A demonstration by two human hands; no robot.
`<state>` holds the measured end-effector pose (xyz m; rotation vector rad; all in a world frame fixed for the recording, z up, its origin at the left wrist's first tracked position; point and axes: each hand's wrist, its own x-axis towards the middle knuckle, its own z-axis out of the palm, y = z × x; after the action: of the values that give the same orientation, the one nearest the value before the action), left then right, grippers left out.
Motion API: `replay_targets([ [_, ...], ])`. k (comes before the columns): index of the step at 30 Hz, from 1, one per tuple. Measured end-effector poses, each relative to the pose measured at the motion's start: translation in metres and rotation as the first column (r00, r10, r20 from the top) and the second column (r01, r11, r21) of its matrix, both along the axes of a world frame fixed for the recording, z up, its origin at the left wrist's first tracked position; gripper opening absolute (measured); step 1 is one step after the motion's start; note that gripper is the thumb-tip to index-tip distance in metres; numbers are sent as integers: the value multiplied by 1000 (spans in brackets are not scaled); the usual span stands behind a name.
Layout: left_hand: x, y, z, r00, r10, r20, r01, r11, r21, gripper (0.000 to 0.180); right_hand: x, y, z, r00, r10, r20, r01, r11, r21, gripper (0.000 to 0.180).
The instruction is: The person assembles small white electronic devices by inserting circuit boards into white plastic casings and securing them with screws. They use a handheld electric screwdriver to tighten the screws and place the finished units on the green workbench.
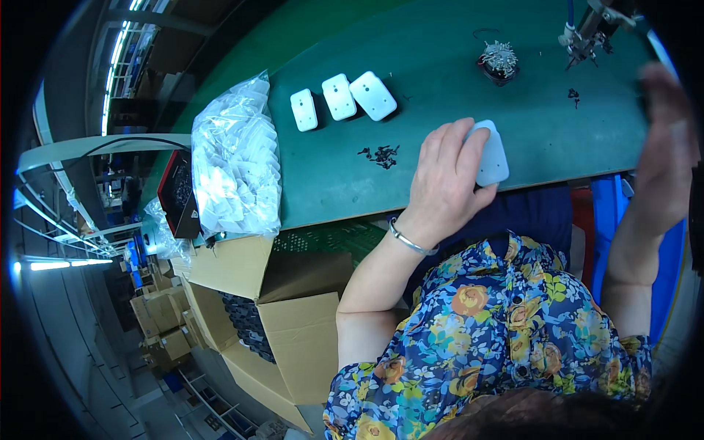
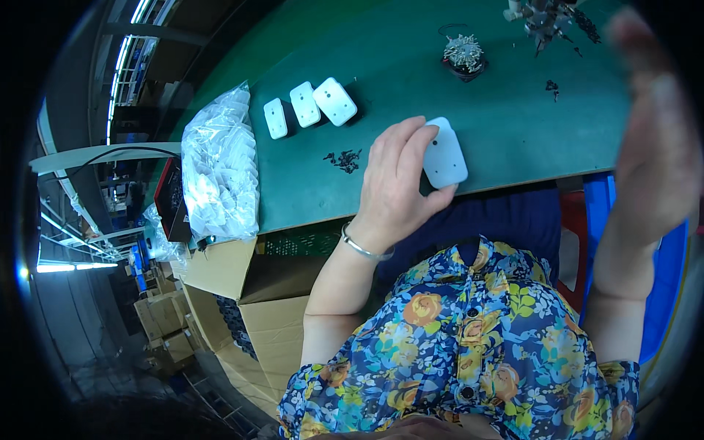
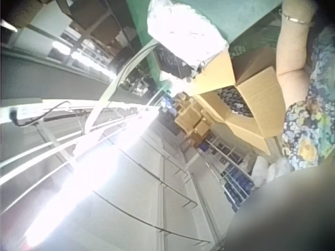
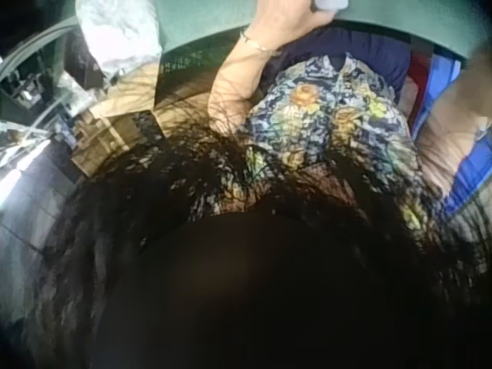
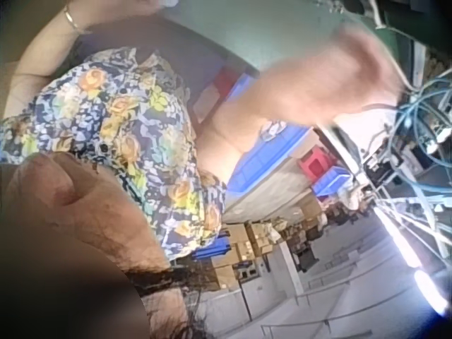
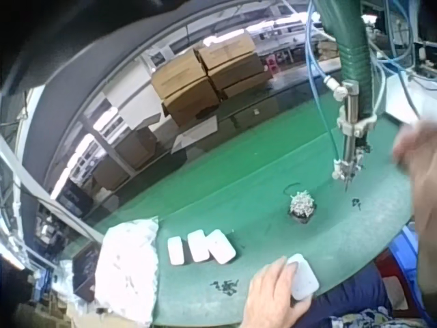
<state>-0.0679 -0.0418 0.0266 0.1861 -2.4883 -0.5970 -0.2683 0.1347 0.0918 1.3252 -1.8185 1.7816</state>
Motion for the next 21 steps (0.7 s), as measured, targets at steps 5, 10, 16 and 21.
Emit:
replay_targets([
  [5,15,15,12,994,-28,102,27,1000,5,77,92,-31,-77,704,372,604,-644,693,324,61],
  [10,16,18,5,999,-37,19,36,999,29,79,111,-36,-96,621,415,665,-706,664,246,61],
  [16,19,17,-4,998,-42,-55,49,990,133,78,112,-37,-107,44,469,882,-726,622,-294,49],
  [21,19,15,-7,996,-24,-84,35,992,125,67,105,-38,-103,-322,457,829,-494,666,-559,44],
])
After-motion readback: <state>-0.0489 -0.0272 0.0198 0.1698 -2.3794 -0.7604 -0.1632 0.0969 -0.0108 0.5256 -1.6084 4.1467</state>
